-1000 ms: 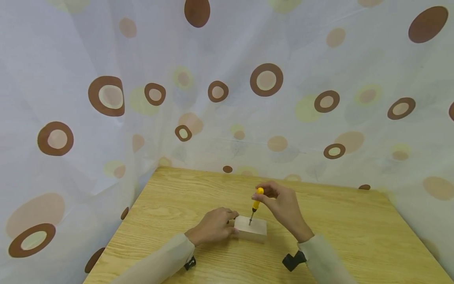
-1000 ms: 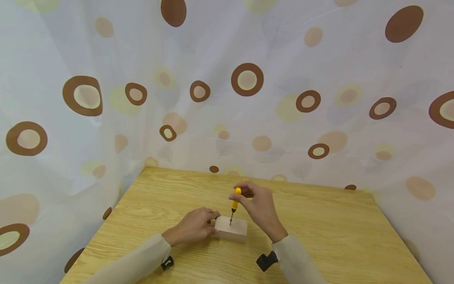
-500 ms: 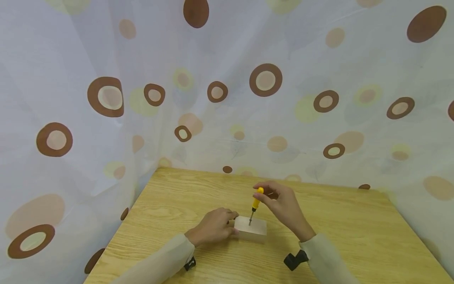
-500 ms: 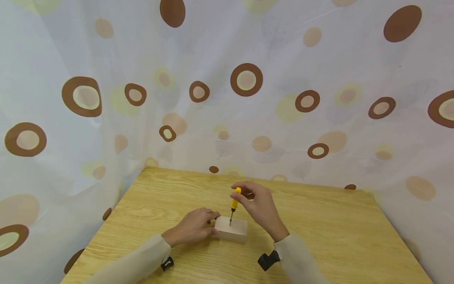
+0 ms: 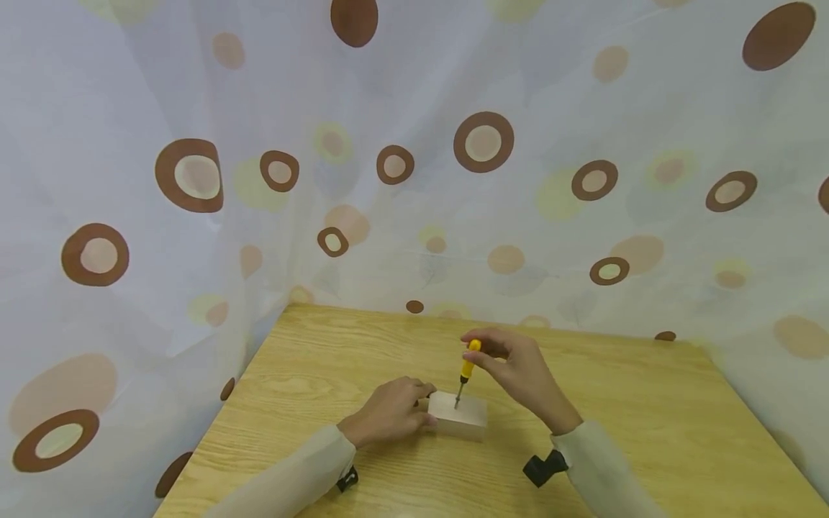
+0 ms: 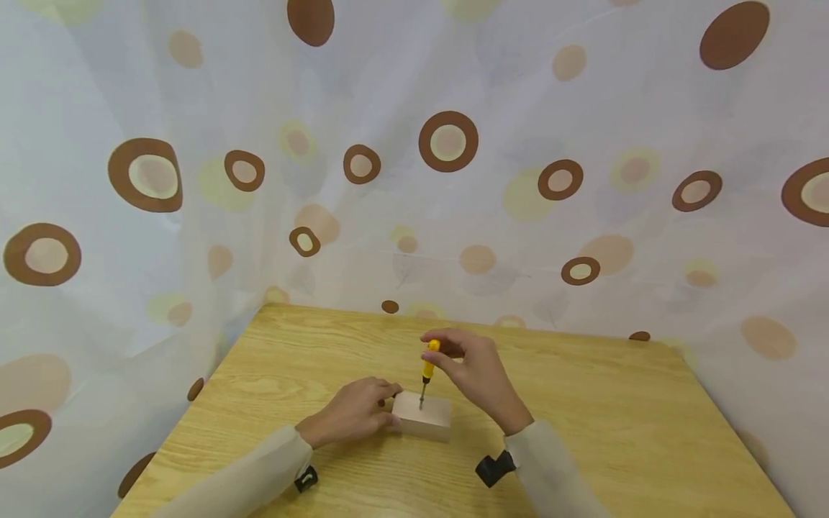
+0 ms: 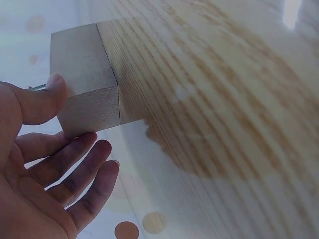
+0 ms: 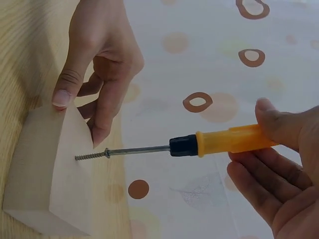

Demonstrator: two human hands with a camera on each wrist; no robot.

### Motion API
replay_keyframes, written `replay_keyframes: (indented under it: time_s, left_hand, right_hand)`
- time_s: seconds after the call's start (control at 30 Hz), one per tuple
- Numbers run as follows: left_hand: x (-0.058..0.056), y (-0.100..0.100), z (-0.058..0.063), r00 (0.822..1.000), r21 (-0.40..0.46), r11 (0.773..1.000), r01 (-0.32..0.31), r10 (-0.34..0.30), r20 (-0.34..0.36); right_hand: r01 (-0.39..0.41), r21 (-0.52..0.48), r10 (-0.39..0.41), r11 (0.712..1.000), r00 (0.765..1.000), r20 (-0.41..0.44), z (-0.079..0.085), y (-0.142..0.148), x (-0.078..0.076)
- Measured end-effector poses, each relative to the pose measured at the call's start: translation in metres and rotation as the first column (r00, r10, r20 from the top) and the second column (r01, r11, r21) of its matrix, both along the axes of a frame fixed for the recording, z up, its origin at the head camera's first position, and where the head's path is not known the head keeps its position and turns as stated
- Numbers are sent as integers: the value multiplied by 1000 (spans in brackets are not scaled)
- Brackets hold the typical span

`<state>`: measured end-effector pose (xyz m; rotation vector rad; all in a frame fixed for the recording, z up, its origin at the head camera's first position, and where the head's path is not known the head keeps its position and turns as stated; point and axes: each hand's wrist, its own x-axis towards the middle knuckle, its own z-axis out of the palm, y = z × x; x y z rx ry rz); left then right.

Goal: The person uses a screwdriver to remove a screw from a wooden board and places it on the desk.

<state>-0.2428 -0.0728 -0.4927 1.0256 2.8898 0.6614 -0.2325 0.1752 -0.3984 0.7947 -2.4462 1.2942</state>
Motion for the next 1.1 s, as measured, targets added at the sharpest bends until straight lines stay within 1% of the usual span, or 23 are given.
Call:
replay_keyframes:
  time_s: [0.07, 0.13, 0.17, 0.23, 0.33, 0.4, 0.43, 0.53, 0.63, 0.73, 0.9, 0.97, 1.1]
  left_hand:
    - [0, 1, 0, 1000, 4, 1000, 3, -3, -3]
    - [0, 1, 0, 1000, 5, 1000, 6, -6, -7]
    - [1, 1, 0, 1000, 4, 1000, 6, -6, -6]
    - [1, 1, -1, 1000, -1, 1000, 3, -3, -5]
    - [1, 1, -3, 1000, -10, 1000, -7, 7, 3]
    - [1, 0, -3, 1000, -11, 1000, -10, 10, 7]
    - [0, 1, -3, 1000, -9, 1000, -11, 11, 10]
    - [-1, 1, -3, 1000, -1, 1000, -6, 6, 2]
    - [-1, 0, -2, 1000, 2, 1000, -5, 5, -5]
    - [-1, 0, -2, 1000, 3, 1000, -3, 3, -7]
    - [-2, 0, -1, 1000, 11, 1000, 4, -4, -5]
    - [-2, 0, -2, 1000, 14, 1000, 6, -6, -1]
    - [-2, 0, -2, 1000, 16, 1000, 6, -6, 5]
  right_hand:
    - [49, -2, -49, 999, 999, -8, -1, 1, 0]
    - [64, -14, -64, 998, 998, -5, -1, 2, 1]
    - [58, -24, -57, 998, 998, 4, 0, 2, 0]
    - [8, -43, -7, 999, 1000, 25, 1, 3, 1]
    - [-78, -47, 81, 996, 995, 59, 3, 3, 1]
    - [-95, -31, 97, 995, 994, 59, 3, 2, 0]
    - [-86, -19, 87, 996, 995, 52, 3, 1, 0]
    - [-14, 11, 14, 1000, 1000, 3, 1, -1, 0]
    - [40, 4, -40, 999, 999, -37, 0, -1, -1]
    - [32, -7, -33, 999, 998, -46, 1, 0, -2]
    - [-41, 0, 41, 999, 999, -7, 4, 1, -5]
    - [-37, 6, 37, 999, 999, -9, 4, 1, -5]
    - [11, -10, -11, 1000, 999, -44, 1, 1, -4]
